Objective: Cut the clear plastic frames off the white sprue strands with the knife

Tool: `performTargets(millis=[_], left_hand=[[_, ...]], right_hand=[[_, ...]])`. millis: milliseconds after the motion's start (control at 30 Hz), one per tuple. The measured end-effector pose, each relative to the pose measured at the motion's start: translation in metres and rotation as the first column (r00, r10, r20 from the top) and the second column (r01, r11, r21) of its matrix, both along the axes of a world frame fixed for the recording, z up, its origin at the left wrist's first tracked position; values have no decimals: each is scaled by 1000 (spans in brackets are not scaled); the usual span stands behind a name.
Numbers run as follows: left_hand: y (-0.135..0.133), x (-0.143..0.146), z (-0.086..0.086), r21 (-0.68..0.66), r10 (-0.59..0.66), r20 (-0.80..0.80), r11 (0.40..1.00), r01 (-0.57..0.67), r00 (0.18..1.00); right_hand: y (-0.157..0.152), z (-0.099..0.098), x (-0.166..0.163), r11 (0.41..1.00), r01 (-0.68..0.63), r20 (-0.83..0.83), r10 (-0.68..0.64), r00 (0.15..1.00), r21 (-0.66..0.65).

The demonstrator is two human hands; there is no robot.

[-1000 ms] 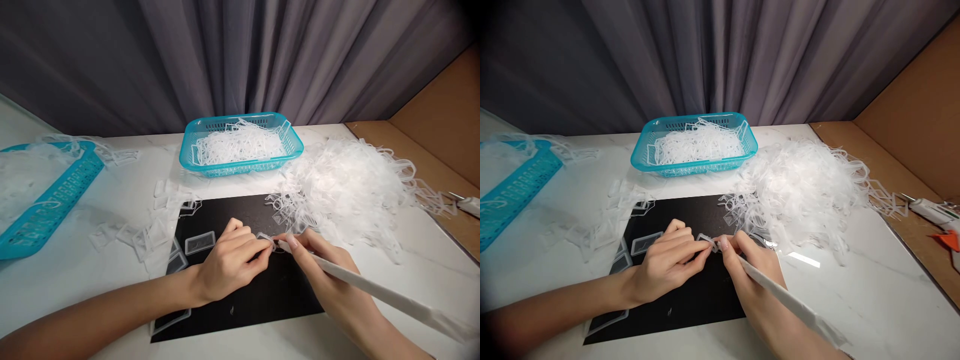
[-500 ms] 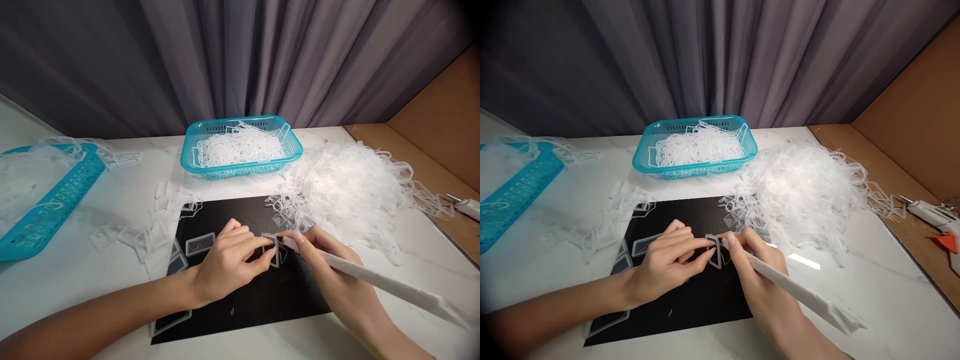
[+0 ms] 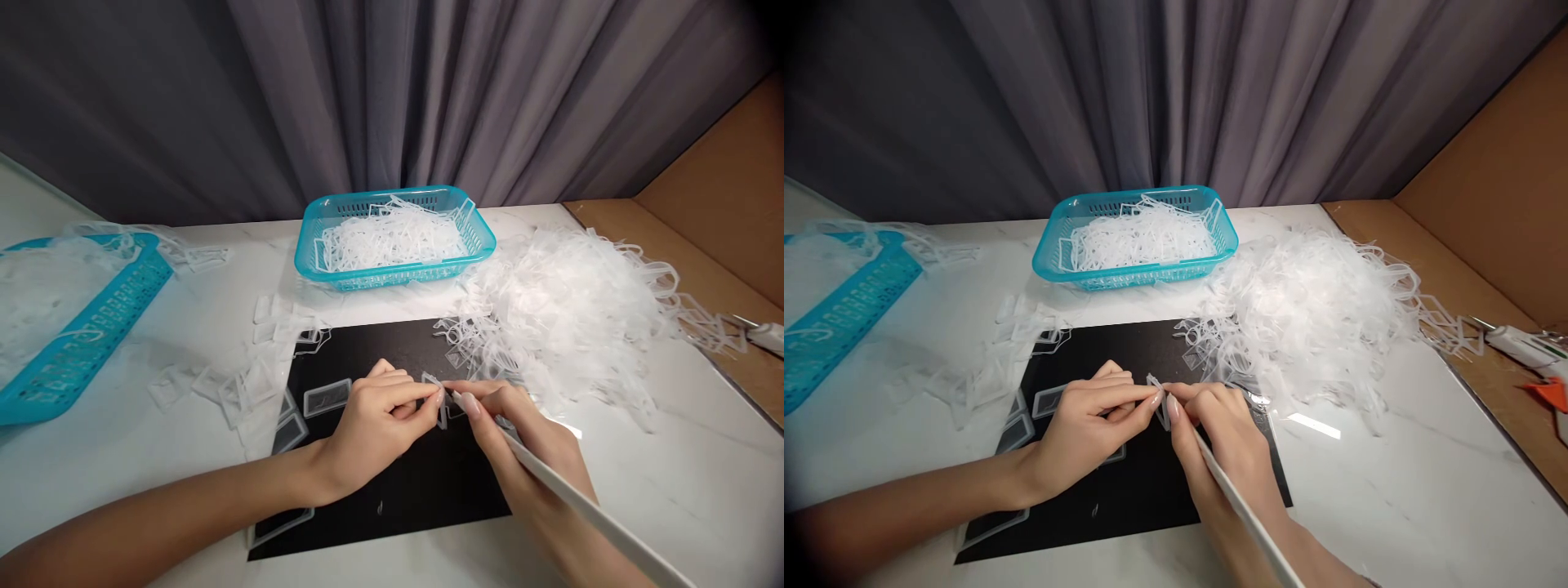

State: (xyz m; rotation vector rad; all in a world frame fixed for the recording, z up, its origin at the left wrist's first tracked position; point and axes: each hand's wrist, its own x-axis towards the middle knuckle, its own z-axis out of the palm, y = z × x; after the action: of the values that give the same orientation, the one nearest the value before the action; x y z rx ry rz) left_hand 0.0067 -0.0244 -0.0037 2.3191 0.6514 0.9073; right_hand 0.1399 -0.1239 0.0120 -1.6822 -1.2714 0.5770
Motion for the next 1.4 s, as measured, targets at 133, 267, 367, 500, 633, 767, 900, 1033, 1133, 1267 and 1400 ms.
performTargets(millis=[133,267,367,500,633,767,900,1033,1133,1267,1400], left_hand=[[0,1,1,61,-28,31,998,26,999],[0,1,1,155,-49,43,987,42,998],[1,1,2,226,-51,64,973,35,997],[0,-1,7,191,-108,82,977,91,991],[-3,-3,15,-184,-201,107,959,218,974],[-2,-3,21,-760,-342,29,603,243,939],[3,-3,21,-892,-346,92,388,232,934],[8,-3,19,-792,-327,171,516,327,929],[10,-3,17,-780,-314,278,478,405,908],[15,-3,13,-803,-216,445,335,494,869],[27,-2,14,-846,33,502,227,483,864]], right_hand=[[1,-4,-1,998,-24,128,15,992,66],[3,-5,1,992,-65,220,40,975,109],[5,-5,4,996,-54,235,35,971,76],[8,-4,9,1000,4,213,-2,977,-8],[13,-6,20,997,66,225,-54,973,-46],[17,-10,34,987,154,259,-138,956,-44],[20,-14,48,979,202,351,-193,916,11],[23,-11,59,962,270,390,-265,882,43],[23,-4,64,948,318,355,-292,888,-17],[23,0,68,946,303,382,-240,893,-116],[23,-8,71,967,229,458,-152,876,-116]])
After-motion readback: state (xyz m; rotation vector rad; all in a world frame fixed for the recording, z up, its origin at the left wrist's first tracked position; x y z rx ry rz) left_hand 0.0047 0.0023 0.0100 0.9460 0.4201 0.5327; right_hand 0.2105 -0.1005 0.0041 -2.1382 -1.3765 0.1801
